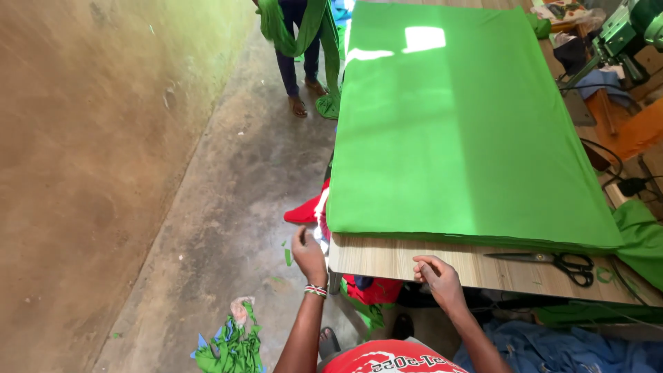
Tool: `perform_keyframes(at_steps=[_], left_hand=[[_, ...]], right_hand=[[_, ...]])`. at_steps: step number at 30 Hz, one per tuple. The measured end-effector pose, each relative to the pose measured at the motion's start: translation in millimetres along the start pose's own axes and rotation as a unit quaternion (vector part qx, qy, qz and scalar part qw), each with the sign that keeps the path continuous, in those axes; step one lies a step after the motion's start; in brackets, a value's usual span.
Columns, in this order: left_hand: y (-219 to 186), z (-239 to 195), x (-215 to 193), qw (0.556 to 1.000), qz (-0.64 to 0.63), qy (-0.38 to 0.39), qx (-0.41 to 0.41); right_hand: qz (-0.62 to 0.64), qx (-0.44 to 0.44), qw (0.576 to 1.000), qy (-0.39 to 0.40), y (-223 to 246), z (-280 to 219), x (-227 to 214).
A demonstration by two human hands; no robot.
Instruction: Layering and aligning multiple sheets of green fabric on a cutting table for bulk production
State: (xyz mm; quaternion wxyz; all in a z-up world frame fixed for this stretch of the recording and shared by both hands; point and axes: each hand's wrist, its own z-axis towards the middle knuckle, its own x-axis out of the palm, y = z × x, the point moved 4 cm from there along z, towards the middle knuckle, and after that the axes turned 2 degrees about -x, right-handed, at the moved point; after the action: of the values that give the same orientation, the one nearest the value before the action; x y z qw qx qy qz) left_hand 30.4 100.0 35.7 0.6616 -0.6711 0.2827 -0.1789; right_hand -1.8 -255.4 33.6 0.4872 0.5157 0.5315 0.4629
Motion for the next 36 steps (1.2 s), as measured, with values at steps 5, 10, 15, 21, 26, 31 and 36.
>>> perform_keyframes(at_steps=[5, 10, 15, 21, 26, 31, 36], left_hand=[[-74.5, 60.0, -15.1, 0.981, -0.186, 0.017, -0.057], [-223.6, 23.0, -15.2, 0.824, -0.468, 0.231, -0.219], [-273.9, -56.1, -22.7, 0.911, -0.297, 0.276, 0.071], [-264.2, -122.3, -53.7, 0.918, -0.173, 0.264, 0.238], [-211.7, -108.1, -77.3, 0.966, -0.153, 0.193, 0.076], [-155.6, -101.3, -109.5, 0.984, -0.123, 0.126, -0.009], [-166.4, -122.6, -118.5, 0.925, -0.322, 0.150, -0.133]], right_hand=[[-0.045, -0.049, 0.998, 0.023, 113.2, 6.5, 29.3], [0.154, -0.137, 0.978, -0.035, 224.2, 54.2, 40.5], [0.342, 0.044, 0.870, 0.353, 294.2, 39.6, 117.3], [0.345, 0.030, 0.916, 0.204, 226.6, 50.4, 158.4], [0.255, 0.055, 0.962, 0.083, 127.2, 45.7, 156.4], [0.292, 0.077, 0.953, 0.012, 93.6, 51.5, 121.6], [0.409, 0.118, 0.904, 0.019, 83.3, 49.9, 108.5]])
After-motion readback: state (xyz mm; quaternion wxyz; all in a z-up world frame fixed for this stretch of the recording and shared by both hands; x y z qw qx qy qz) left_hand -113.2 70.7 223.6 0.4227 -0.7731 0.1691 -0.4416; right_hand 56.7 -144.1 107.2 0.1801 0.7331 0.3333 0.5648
